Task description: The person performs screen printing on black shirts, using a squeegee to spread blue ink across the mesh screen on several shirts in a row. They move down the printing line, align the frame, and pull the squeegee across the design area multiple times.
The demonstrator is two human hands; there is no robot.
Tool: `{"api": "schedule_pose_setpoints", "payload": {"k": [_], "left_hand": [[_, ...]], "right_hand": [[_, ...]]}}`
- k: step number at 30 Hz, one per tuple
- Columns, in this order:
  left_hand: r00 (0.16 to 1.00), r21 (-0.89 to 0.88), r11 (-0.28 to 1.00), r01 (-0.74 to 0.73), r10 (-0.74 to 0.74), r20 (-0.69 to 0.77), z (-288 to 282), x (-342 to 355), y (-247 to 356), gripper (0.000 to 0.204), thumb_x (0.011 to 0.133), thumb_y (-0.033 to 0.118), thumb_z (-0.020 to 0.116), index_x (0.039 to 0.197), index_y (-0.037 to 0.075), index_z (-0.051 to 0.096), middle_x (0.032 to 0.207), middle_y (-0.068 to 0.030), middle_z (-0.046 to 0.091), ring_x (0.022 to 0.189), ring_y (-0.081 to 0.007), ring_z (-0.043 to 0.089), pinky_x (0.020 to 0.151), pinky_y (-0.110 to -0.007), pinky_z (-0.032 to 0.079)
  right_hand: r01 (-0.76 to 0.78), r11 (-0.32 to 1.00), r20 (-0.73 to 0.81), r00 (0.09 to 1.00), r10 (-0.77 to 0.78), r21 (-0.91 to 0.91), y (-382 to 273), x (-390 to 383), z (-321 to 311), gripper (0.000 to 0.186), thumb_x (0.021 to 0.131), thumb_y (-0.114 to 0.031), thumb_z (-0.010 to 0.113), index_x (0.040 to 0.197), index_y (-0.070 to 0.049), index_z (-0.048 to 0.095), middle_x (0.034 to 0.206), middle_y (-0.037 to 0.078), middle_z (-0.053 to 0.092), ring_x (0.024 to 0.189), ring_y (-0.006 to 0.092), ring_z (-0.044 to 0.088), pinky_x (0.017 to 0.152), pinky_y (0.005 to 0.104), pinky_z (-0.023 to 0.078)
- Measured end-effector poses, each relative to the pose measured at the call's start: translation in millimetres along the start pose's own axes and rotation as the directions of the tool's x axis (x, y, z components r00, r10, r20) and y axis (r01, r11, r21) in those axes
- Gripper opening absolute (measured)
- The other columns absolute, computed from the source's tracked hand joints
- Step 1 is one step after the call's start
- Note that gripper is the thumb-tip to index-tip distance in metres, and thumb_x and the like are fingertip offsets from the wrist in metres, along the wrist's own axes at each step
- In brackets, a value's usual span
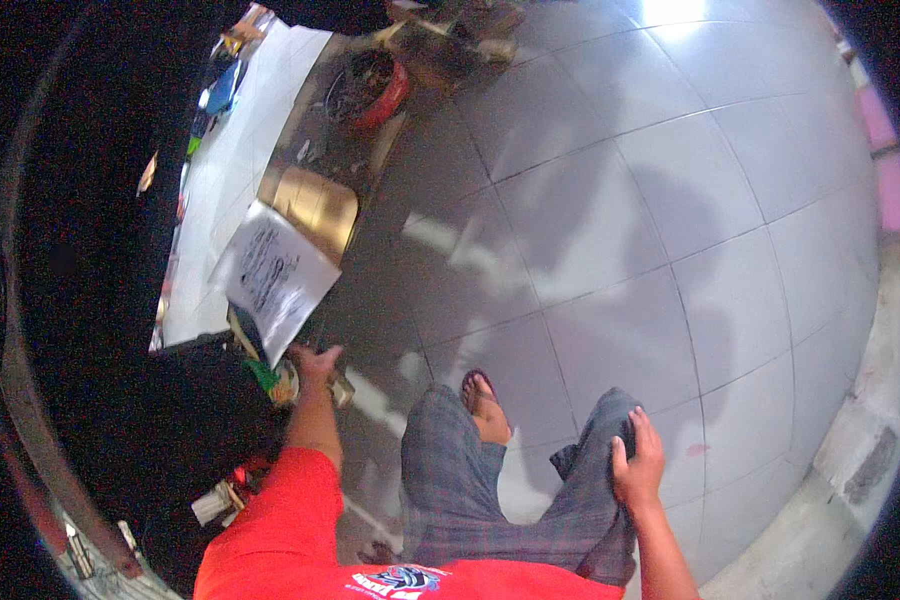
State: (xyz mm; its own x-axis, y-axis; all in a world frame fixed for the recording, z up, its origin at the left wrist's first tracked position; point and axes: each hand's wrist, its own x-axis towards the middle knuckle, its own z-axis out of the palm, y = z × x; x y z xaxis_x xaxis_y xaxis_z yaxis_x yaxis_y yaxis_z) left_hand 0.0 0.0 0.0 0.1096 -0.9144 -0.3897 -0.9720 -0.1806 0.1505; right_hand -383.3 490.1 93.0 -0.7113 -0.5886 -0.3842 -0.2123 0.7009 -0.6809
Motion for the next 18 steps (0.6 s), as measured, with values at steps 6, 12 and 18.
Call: {"api": "schedule_pose_setpoints", "payload": {"k": [6,12,18], "left_hand": [[0.560,-0.528,0.197,0.826,-0.174,0.810,90,-127,16,0.094,0.090,0.055,0.054,0.151,0.013,-0.003,0.153,-0.0270,0.013,0.139,-0.0425,0.024,0.114,-0.053,0.018],[0.770,-0.317,0.918,0.240,0.019,0.638,61,-247,117,0.068,0.089,0.050,0.058,0.137,0.004,0.042,0.132,-0.0225,0.051,0.123,-0.0343,0.050,0.103,-0.042,0.038],[0.602,-0.261,0.868,-0.422,0.484,0.635,-16,-369,195,0.053,0.089,0.047,0.058,0.119,0.003,0.059,0.113,-0.0189,0.065,0.107,-0.0315,0.061,0.092,-0.038,0.046]], "right_hand": [[0.003,1.000,0.025,1.000,-0.002,-0.010,-4,-11,-28,0.041,0.082,-0.008,0.062,0.121,0.003,0.056,0.128,0.021,0.056,0.118,0.0344,0.054,0.102,0.0398,0.040],[-0.203,0.979,-0.001,0.979,0.203,-0.030,25,-78,-77,0.042,0.086,-0.017,0.062,0.123,0.003,0.054,0.124,0.024,0.055,0.116,0.0379,0.052,0.101,0.0426,0.040],[-0.310,0.949,0.118,0.942,0.314,-0.051,42,-167,-161,0.041,0.082,-0.027,0.068,0.110,0.002,0.063,0.100,0.023,0.066,0.092,0.0368,0.064,0.083,0.0431,0.049]]}}
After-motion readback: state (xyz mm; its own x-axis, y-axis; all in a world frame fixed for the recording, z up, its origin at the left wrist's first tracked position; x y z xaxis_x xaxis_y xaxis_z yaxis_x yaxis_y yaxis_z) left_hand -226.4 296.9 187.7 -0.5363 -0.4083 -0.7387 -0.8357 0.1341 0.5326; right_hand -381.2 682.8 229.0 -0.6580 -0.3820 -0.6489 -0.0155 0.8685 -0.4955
